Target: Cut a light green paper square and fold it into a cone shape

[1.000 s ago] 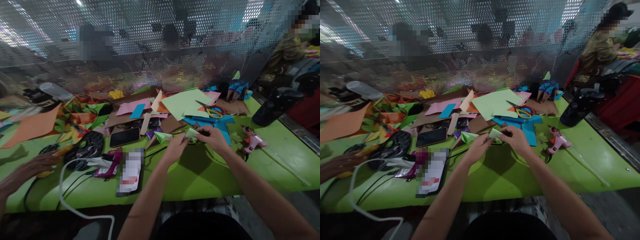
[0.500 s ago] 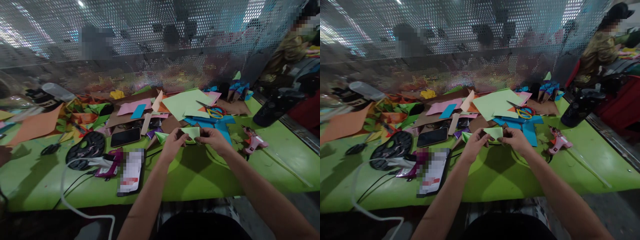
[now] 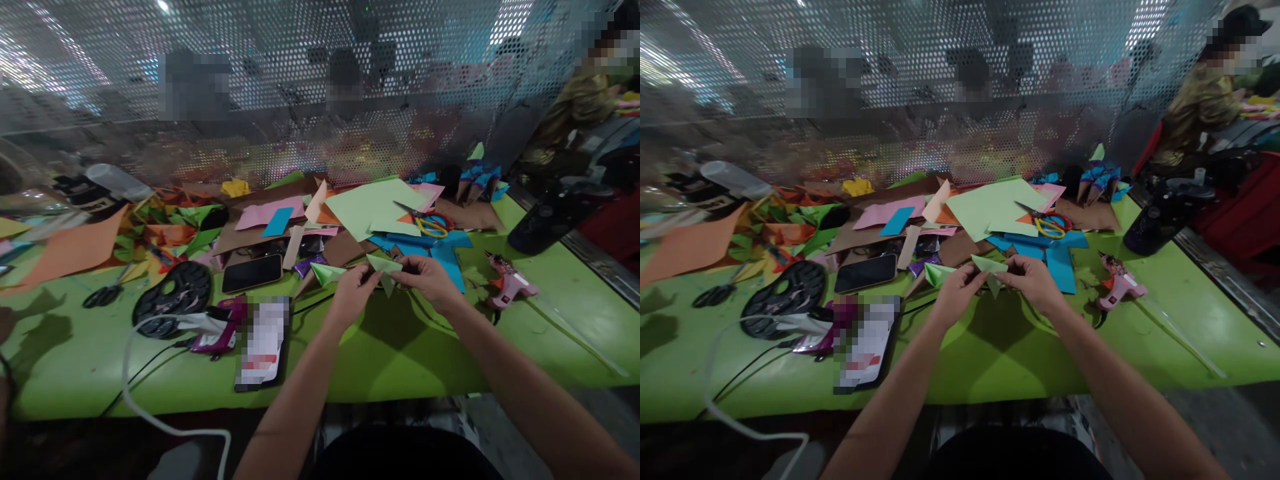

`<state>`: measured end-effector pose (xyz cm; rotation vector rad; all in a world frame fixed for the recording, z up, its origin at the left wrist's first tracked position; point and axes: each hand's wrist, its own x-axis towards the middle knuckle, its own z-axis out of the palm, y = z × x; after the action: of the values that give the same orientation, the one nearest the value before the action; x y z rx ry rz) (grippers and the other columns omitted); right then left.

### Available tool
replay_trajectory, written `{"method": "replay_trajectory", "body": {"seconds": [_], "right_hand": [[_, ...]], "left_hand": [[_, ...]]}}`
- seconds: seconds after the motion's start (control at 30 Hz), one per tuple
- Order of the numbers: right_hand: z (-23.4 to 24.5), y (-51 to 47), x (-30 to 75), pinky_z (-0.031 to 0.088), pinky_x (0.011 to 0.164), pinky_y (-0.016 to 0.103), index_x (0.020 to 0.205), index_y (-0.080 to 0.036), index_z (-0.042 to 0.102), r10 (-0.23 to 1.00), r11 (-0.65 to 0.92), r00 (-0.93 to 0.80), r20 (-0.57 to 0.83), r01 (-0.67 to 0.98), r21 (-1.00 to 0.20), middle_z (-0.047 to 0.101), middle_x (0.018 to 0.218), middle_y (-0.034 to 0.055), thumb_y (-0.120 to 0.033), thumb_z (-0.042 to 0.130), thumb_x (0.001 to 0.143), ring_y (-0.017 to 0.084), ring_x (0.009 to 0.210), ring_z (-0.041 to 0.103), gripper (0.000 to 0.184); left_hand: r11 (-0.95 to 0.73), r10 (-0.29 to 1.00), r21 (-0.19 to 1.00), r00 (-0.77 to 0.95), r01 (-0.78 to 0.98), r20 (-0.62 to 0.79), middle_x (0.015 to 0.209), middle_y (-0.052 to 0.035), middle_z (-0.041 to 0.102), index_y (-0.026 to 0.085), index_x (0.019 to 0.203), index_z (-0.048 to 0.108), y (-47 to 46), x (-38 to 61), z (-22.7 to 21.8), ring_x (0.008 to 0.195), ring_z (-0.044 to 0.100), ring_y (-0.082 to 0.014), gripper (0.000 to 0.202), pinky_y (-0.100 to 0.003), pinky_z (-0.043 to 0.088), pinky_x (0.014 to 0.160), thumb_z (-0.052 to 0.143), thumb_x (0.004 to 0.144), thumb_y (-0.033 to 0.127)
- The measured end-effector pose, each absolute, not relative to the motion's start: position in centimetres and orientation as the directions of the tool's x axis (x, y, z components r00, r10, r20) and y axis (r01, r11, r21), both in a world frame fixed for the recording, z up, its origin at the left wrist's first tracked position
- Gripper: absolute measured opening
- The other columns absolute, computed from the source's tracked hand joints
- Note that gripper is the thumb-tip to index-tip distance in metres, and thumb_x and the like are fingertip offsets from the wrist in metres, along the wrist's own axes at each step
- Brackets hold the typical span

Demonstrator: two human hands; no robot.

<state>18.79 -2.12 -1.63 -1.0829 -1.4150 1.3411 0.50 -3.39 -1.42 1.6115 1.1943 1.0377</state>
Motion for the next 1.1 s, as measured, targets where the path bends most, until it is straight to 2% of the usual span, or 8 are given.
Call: {"method": "replay_trajectory", "body": {"seconds": [0.17,0.27,0.43,0.53,0.63,0.8,0.93,1.1], "right_hand": [[-1.8,-2.1,18.5,0.035,0.057,0.026,0.070,-0.019,0.061,0.987,0.005,-0.159,0.009,-0.027,-1.000,0.056,0.062,-0.0032,-0.050,0.081,0.063,0.011,0.057,0.046,0.038],[-1.5,-2.2,18.4,0.037,0.058,0.026,0.069,-0.019,0.060,0.991,0.013,-0.135,0.018,-0.042,-0.999,0.055,0.062,-0.0032,-0.049,0.081,0.064,0.012,0.058,0.047,0.036],[-1.4,-2.3,18.4,0.043,0.068,0.029,0.086,-0.019,0.067,0.978,0.070,-0.193,0.072,-0.020,-0.997,0.065,0.079,0.0000,-0.043,0.082,0.062,0.015,0.071,0.055,0.037],[-1.4,-2.2,18.4,0.043,0.069,0.030,0.081,-0.019,0.067,0.978,0.087,-0.193,0.084,0.009,-0.996,0.064,0.076,-0.0001,-0.043,0.080,0.065,0.016,0.071,0.055,0.032],[-1.3,-2.2,18.4,0.043,0.067,0.029,0.072,-0.020,0.064,0.987,0.087,-0.136,0.085,0.010,-0.996,0.061,0.070,-0.0013,-0.044,0.079,0.065,0.015,0.068,0.053,0.029],[-1.2,-2.2,18.5,0.044,0.069,0.030,0.076,-0.021,0.065,0.986,0.113,-0.121,0.113,-0.004,-0.994,0.063,0.074,-0.0005,-0.045,0.078,0.067,0.017,0.071,0.055,0.029],[-1.3,-2.2,18.6,0.042,0.065,0.030,0.072,-0.020,0.066,0.991,0.118,-0.078,0.113,0.061,-0.991,0.062,0.070,0.0003,-0.047,0.078,0.068,0.017,0.068,0.053,0.030],[-1.4,-2.2,18.6,0.038,0.056,0.029,0.066,-0.021,0.065,0.999,0.033,-0.009,0.034,-0.079,-0.996,0.058,0.063,-0.0008,-0.054,0.078,0.066,0.014,0.058,0.048,0.035]], "left_hand": [[-0.215,0.962,0.919,0.231,0.331,0.142,0.084,-0.0019,0.061,0.019,0.088,0.057,-3.8,1.2,-1.7,0.078,0.054,-0.0170,0.022,-0.027,0.041,0.072,0.046,0.094,0.038],[-0.205,0.954,0.915,0.279,0.347,0.108,0.078,-0.0003,0.058,0.020,0.088,0.055,-3.9,1.5,-1.8,0.071,0.050,-0.0163,0.023,-0.027,0.038,0.069,0.042,0.096,0.038],[-0.217,0.960,0.862,0.258,0.458,0.105,0.074,-0.0026,0.056,0.021,0.073,0.051,-3.9,1.6,-1.8,0.072,0.049,-0.0191,0.020,-0.029,0.034,0.068,0.046,0.091,0.028],[-0.260,0.950,0.806,0.291,0.532,0.114,0.075,-0.0037,0.057,0.022,0.074,0.052,-4.0,1.7,-1.7,0.071,0.050,-0.0202,0.017,-0.030,0.034,0.068,0.048,0.090,0.024],[-0.281,0.937,0.804,0.331,0.524,0.112,0.075,-0.0038,0.058,0.022,0.075,0.052,-4.0,1.7,-1.8,0.071,0.051,-0.0202,0.019,-0.030,0.035,0.068,0.046,0.092,0.028],[-0.313,0.917,0.807,0.379,0.500,0.121,0.080,-0.0050,0.061,0.022,0.080,0.054,-4.0,1.6,-1.9,0.076,0.054,-0.0213,0.017,-0.030,0.035,0.070,0.044,0.093,0.027],[-0.328,0.919,0.758,0.377,0.564,0.117,0.075,-0.0048,0.058,0.022,0.073,0.050,-4.0,1.6,-1.6,0.071,0.051,-0.0212,0.017,-0.030,0.031,0.065,0.046,0.089,0.023],[-0.365,0.899,0.747,0.419,0.556,0.128,0.070,-0.0024,0.053,0.022,0.070,0.045,-3.9,1.5,-1.3,0.067,0.047,-0.0191,0.020,-0.030,0.028,0.062,0.044,0.090,0.023]]}}
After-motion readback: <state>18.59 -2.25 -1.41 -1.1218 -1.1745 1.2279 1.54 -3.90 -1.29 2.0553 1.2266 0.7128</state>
